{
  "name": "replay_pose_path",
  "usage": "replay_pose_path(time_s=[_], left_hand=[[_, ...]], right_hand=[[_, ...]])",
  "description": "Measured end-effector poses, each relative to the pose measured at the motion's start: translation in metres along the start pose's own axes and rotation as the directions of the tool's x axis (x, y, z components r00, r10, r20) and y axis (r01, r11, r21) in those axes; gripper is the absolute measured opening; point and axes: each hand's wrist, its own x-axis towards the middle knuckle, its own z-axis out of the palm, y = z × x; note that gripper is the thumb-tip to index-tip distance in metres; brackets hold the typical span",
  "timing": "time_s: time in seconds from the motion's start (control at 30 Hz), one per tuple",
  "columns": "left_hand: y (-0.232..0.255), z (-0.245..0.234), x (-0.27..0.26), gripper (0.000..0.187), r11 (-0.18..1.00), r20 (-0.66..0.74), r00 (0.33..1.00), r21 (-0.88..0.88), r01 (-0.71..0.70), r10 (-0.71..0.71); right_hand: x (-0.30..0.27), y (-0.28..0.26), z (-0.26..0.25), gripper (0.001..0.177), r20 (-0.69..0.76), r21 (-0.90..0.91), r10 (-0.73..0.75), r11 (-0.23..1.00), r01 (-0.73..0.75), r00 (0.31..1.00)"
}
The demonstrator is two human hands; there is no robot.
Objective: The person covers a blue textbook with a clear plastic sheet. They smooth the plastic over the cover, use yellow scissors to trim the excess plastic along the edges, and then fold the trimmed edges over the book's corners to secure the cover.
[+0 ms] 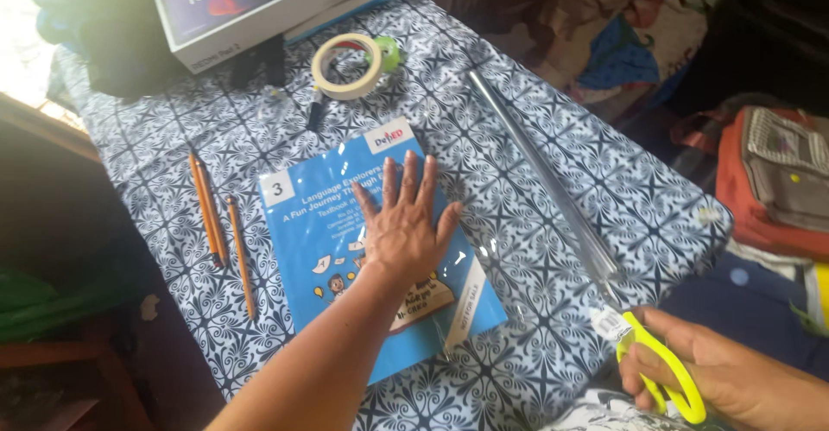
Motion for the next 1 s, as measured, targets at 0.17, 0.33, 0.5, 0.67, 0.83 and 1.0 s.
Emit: replay_pose_path(time_s=[0.17,0.33,0.5,0.67,0.83,1.0], left_hand=[[-0.002,0.004,0.0,0.079,1.0,-0.014,1.0,0.012,-0.008,0.008],[-0.003,0.005,0.0,0.079,1.0,0.004,1.0,0.015,-0.01,0.01],[-0.005,0.007,0.0,0.08,1.0,0.023,1.0,0.027,-0.01,0.009],[-0.007,0.01,0.002,0.082,0.999,0.029,0.999,0.028,-0.021,0.02],[-0.008,0.011,0.002,0.088,1.0,0.043,0.999,0.011,-0.014,0.014],[-0.008,0.014,0.002,0.088,1.0,0.022,1.0,-0.004,-0.018,0.018]], right_hand=[[-0.019,0.004,0.027,0.042,0.11,-0.095,0.014,0.995,-0.004,0.994],[-0.033,0.008,0.041,0.043,0.075,-0.225,0.096,0.971,-0.077,0.993],[-0.04,0.02,0.041,0.038,0.095,-0.183,0.216,0.963,-0.196,0.972],[-0.033,0.024,0.05,0.042,0.007,-0.27,0.149,0.952,-0.141,0.989],[-0.005,0.005,0.077,0.047,-0.127,-0.136,0.039,0.989,-0.057,0.991],[-0.004,-0.01,0.09,0.05,-0.142,-0.123,0.003,0.992,-0.021,0.99]])
